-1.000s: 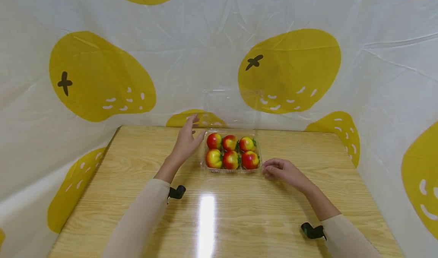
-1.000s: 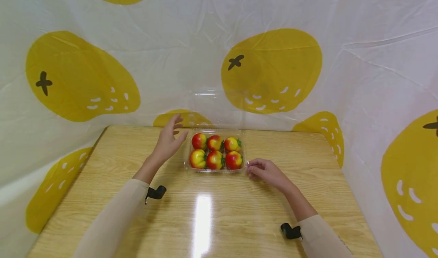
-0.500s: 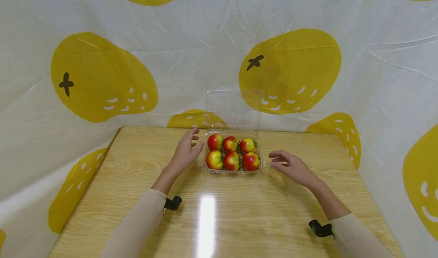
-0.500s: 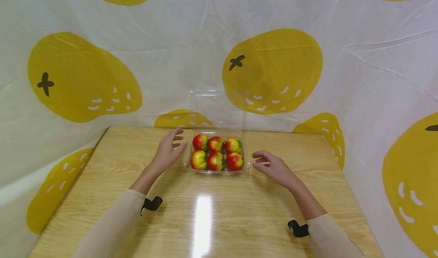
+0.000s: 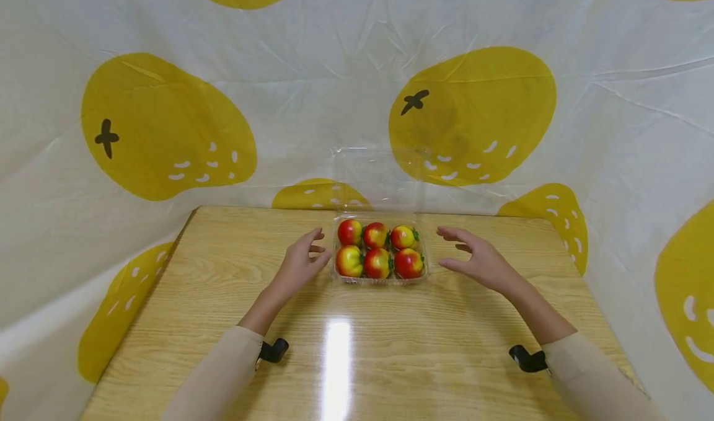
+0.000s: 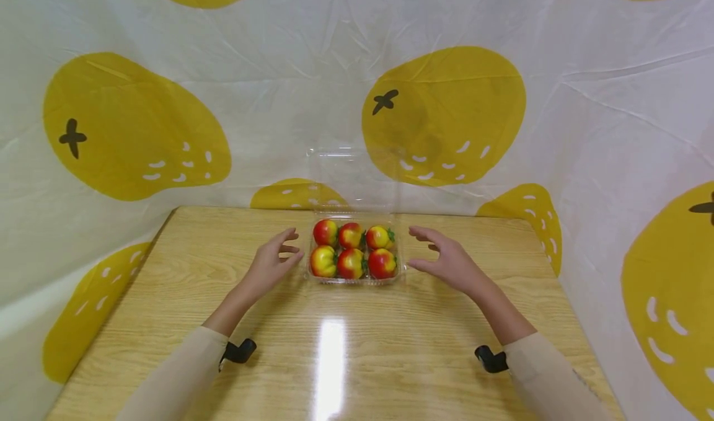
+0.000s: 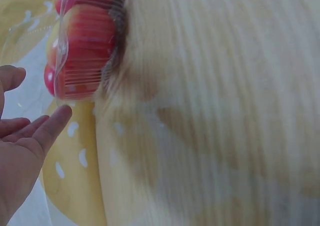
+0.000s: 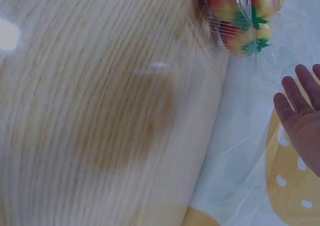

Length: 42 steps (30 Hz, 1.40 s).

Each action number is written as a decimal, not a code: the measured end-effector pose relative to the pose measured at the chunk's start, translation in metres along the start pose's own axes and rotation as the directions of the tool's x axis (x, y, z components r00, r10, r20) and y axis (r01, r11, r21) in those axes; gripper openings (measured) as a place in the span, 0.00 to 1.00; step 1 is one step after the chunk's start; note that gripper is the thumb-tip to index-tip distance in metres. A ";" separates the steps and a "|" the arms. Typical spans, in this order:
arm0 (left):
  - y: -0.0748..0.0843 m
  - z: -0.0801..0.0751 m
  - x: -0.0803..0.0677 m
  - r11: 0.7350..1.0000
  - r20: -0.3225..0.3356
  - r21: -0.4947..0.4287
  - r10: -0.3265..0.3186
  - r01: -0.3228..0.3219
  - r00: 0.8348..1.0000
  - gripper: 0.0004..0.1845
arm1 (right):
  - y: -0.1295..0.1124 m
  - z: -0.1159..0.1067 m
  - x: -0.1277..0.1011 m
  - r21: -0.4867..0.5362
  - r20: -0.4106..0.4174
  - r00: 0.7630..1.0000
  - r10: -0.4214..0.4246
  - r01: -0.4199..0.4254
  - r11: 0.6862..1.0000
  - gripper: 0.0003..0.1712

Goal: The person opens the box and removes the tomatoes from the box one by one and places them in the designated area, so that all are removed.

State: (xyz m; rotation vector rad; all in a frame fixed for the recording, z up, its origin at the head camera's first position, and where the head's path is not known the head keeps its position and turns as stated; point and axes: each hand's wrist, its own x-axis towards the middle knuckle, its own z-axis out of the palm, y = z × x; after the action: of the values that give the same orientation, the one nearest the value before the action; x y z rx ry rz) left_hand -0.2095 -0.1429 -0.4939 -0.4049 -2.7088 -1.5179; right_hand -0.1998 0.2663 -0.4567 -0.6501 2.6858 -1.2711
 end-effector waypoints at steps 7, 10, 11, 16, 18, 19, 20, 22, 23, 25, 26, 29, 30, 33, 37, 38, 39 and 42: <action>-0.004 0.004 -0.007 0.998 0.019 0.013 -0.069 0.069 0.997 0.33 | -0.004 0.000 0.012 -0.048 0.038 0.999 -0.025 0.027 0.998 0.44; -0.006 0.006 -0.009 0.996 0.029 -0.014 -0.087 0.087 0.996 0.31 | -0.006 0.001 0.017 -0.089 0.060 0.998 -0.025 0.031 0.996 0.45; -0.007 0.007 -0.009 0.995 0.035 -0.034 -0.094 0.095 0.995 0.31 | -0.007 0.002 0.019 -0.105 0.068 0.997 -0.026 0.033 0.994 0.45; -0.014 0.010 -0.010 0.976 0.080 -0.160 -0.138 0.149 0.987 0.28 | -0.011 0.006 0.025 -0.156 0.098 0.994 -0.041 0.056 0.986 0.44; -0.016 0.011 -0.010 0.964 0.095 -0.196 -0.162 0.178 0.982 0.27 | -0.011 0.008 0.028 -0.168 0.111 0.992 -0.053 0.071 0.983 0.44; -0.017 0.011 -0.009 0.957 0.105 -0.214 -0.176 0.195 0.979 0.25 | -0.010 0.009 0.029 -0.174 0.118 0.991 -0.057 0.077 0.982 0.43; -0.018 0.012 -0.009 0.951 0.110 -0.231 -0.186 0.207 0.976 0.24 | -0.009 0.010 0.030 -0.178 0.125 0.990 -0.060 0.081 0.981 0.43; -0.020 0.014 -0.009 0.932 0.134 -0.278 -0.202 0.233 0.970 0.22 | -0.007 0.012 0.032 -0.183 0.139 0.988 -0.061 0.087 0.979 0.43; -0.020 0.015 -0.008 0.918 0.147 -0.309 -0.215 0.251 0.966 0.21 | -0.007 0.013 0.032 -0.189 0.144 0.988 -0.061 0.088 0.978 0.43; -0.021 0.016 -0.008 0.892 0.172 -0.359 -0.227 0.276 0.959 0.19 | -0.007 0.015 0.033 -0.198 0.157 0.986 -0.062 0.093 0.976 0.43; -0.021 0.017 -0.007 0.881 0.181 -0.378 -0.232 0.285 0.956 0.19 | -0.007 0.017 0.034 -0.203 0.161 0.985 -0.063 0.096 0.975 0.43; -0.021 0.018 -0.007 0.858 0.196 -0.411 -0.246 0.308 0.949 0.18 | -0.007 0.020 0.037 -0.225 0.177 0.981 -0.075 0.115 0.968 0.42; -0.020 0.019 -0.006 0.853 0.201 -0.417 -0.250 0.314 0.947 0.17 | -0.006 0.021 0.038 -0.230 0.181 0.980 -0.079 0.120 0.966 0.42; -0.019 0.020 -0.006 0.835 0.210 -0.440 -0.261 0.330 0.942 0.17 | -0.004 0.024 0.039 -0.249 0.188 0.978 -0.093 0.139 0.958 0.41; -0.017 0.023 -0.006 0.800 0.223 -0.485 -0.277 0.353 0.935 0.16 | -0.003 0.029 0.041 -0.253 0.200 0.972 -0.122 0.172 0.952 0.41; -0.017 0.023 -0.006 0.793 0.226 -0.495 -0.279 0.357 0.933 0.16 | -0.003 0.029 0.041 -0.251 0.205 0.970 -0.128 0.178 0.951 0.41; -0.017 0.024 -0.006 0.785 0.228 -0.502 -0.283 0.362 0.932 0.16 | -0.003 0.030 0.041 -0.252 0.209 0.969 -0.129 0.181 0.951 0.41; -0.016 0.025 -0.005 0.768 0.234 -0.520 -0.293 0.374 0.927 0.14 | -0.002 0.033 0.042 -0.261 0.213 0.969 -0.125 0.179 0.949 0.41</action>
State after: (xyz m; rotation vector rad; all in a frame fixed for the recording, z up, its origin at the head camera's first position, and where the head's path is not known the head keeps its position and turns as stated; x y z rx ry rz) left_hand -0.2051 -0.1314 -0.5215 -0.0097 -2.4690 -2.4842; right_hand -0.2281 0.2244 -0.4725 -0.9777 2.7146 -0.8086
